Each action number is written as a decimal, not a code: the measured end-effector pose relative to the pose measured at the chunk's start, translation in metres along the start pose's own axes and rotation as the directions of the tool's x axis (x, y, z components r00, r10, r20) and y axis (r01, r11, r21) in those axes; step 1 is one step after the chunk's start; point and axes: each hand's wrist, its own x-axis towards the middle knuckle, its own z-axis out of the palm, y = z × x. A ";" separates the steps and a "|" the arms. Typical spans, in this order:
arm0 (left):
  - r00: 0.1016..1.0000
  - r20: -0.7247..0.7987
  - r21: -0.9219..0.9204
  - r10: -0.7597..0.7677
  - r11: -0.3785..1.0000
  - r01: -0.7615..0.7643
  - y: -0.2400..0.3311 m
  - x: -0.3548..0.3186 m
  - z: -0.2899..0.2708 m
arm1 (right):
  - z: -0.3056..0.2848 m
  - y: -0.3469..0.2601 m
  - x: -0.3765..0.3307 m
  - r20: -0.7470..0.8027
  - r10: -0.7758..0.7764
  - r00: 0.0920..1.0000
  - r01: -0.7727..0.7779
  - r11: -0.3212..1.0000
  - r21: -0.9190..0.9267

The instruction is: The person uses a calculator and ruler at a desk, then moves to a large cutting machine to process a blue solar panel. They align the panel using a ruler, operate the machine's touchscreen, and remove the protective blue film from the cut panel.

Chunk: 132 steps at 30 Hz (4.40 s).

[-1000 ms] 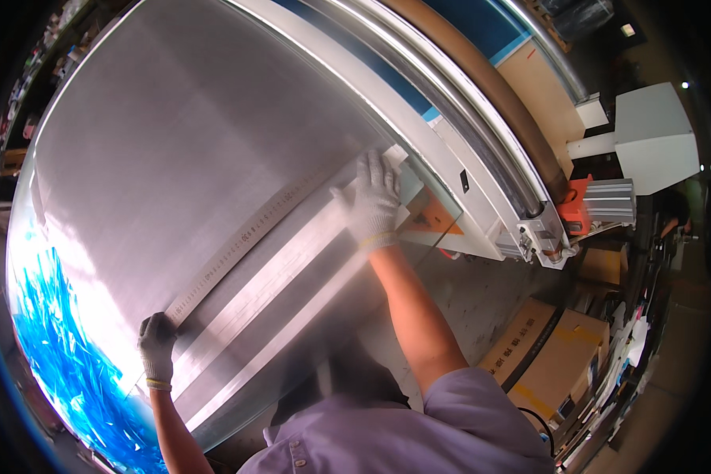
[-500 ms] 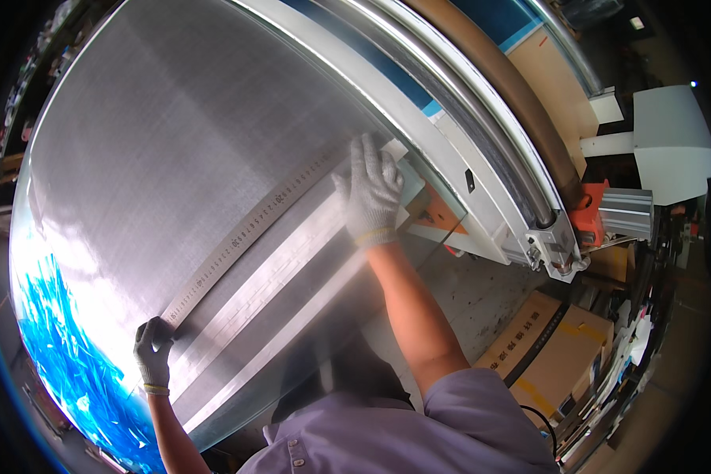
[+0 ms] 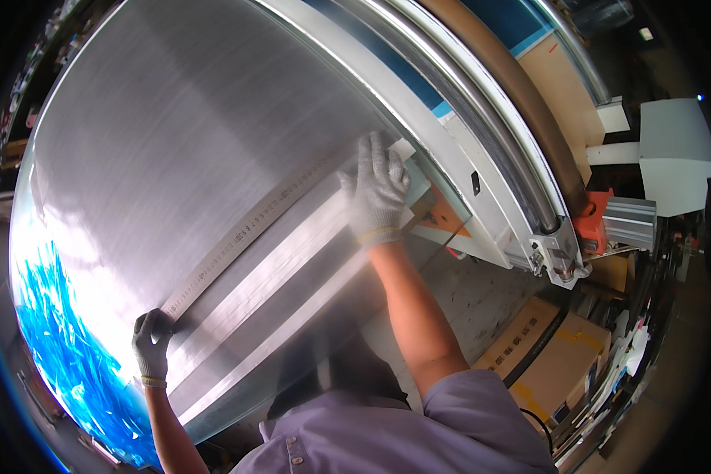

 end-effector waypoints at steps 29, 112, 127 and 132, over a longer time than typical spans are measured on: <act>0.871 -0.477 0.285 -0.117 0.917 0.279 -0.111 -0.127 -0.036 | 0.027 0.031 0.002 0.020 -0.116 0.993 0.115 0.928 -0.353; 0.907 -0.400 0.205 -0.136 0.951 0.233 -0.234 -0.353 -0.037 | -0.102 -0.213 -0.317 0.198 -0.645 0.738 0.537 0.739 0.407; 0.969 -0.200 -0.607 -0.149 0.795 -0.003 0.144 -0.176 0.129 | -0.256 0.166 -0.114 -0.617 -0.066 0.785 0.032 0.997 -0.066; 0.907 -0.156 -0.665 0.392 0.637 -0.390 0.407 -0.104 0.259 | -0.260 0.219 -0.067 -0.257 -0.197 0.946 0.220 0.974 0.062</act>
